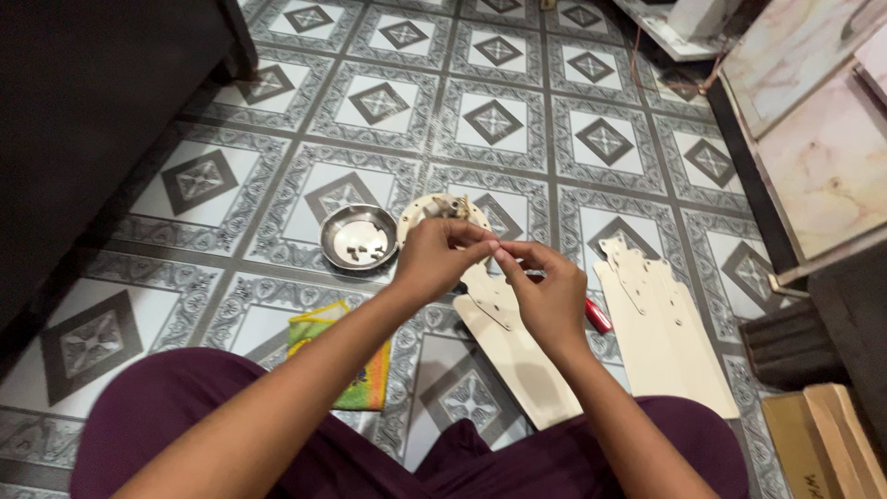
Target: The person sits on the floor and uses a red screwdriver to remove screws from the central hub of an electric fan. They place the screws into a metal bowl, then wipe the fan blades with a cloth.
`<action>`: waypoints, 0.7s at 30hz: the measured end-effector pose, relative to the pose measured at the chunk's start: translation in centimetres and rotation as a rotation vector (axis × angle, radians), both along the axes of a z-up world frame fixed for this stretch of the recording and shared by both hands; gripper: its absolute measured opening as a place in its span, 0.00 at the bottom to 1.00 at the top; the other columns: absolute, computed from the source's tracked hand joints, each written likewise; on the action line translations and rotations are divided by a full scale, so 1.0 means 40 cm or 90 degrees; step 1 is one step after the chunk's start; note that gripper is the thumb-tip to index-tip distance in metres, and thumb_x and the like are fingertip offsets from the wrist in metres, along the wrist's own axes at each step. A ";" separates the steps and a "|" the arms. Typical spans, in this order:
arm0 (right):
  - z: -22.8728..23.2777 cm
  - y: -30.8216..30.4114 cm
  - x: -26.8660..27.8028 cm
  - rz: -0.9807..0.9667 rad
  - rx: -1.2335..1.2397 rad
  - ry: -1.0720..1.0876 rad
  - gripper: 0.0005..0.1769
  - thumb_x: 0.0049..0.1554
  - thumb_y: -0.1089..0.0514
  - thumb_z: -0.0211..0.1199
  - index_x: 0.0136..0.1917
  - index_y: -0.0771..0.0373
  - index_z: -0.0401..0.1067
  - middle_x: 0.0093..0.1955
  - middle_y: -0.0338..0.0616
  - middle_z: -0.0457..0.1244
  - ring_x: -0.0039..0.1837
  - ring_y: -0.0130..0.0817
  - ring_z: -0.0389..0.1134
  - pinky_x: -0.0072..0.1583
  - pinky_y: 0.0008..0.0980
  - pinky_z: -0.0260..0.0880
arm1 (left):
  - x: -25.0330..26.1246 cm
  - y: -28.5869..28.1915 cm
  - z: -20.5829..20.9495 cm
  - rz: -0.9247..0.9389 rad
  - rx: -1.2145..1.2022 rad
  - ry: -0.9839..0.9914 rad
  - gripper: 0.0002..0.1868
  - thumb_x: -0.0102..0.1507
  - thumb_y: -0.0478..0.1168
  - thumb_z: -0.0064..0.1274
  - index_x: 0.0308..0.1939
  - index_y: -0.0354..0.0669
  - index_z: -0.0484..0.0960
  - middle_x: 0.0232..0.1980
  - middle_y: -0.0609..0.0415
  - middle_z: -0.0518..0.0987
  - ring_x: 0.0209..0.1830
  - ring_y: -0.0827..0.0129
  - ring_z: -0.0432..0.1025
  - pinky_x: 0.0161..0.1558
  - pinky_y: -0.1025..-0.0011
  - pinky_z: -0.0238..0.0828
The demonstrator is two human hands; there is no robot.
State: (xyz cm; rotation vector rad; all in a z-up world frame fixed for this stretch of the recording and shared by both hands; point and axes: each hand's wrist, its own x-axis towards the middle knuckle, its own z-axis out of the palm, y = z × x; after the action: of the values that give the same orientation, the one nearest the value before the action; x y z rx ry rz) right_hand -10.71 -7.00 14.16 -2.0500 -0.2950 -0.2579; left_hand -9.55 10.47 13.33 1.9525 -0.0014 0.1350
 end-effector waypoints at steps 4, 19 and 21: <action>0.018 0.101 0.041 0.052 -0.009 -0.036 0.11 0.55 0.54 0.70 0.50 0.60 0.83 0.46 0.42 0.74 0.42 0.27 0.74 0.44 0.28 0.73 | 0.000 0.163 0.011 -0.002 0.022 -0.081 0.13 0.61 0.45 0.62 0.46 0.44 0.90 0.39 0.55 0.88 0.34 0.75 0.80 0.38 0.74 0.75; -0.151 0.416 0.098 0.092 -0.301 -0.060 0.09 0.50 0.54 0.71 0.46 0.52 0.83 0.42 0.37 0.73 0.49 0.44 0.67 0.51 0.43 0.69 | 0.049 0.380 -0.160 0.417 -0.480 0.092 0.13 0.62 0.37 0.52 0.48 0.41 0.87 0.42 0.58 0.87 0.31 0.77 0.70 0.32 0.79 0.65; -0.163 0.439 0.103 0.107 -0.343 -0.111 0.09 0.50 0.55 0.71 0.46 0.52 0.83 0.40 0.38 0.73 0.48 0.43 0.66 0.50 0.43 0.69 | 0.055 0.374 -0.168 0.423 -0.466 0.099 0.13 0.62 0.37 0.52 0.47 0.40 0.87 0.42 0.58 0.87 0.32 0.77 0.71 0.33 0.79 0.66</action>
State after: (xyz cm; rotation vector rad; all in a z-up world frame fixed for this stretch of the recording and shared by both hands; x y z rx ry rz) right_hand -6.59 10.58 7.65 -2.5161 -0.7024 -0.2758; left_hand -7.33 25.42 6.60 1.1636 0.7064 0.3619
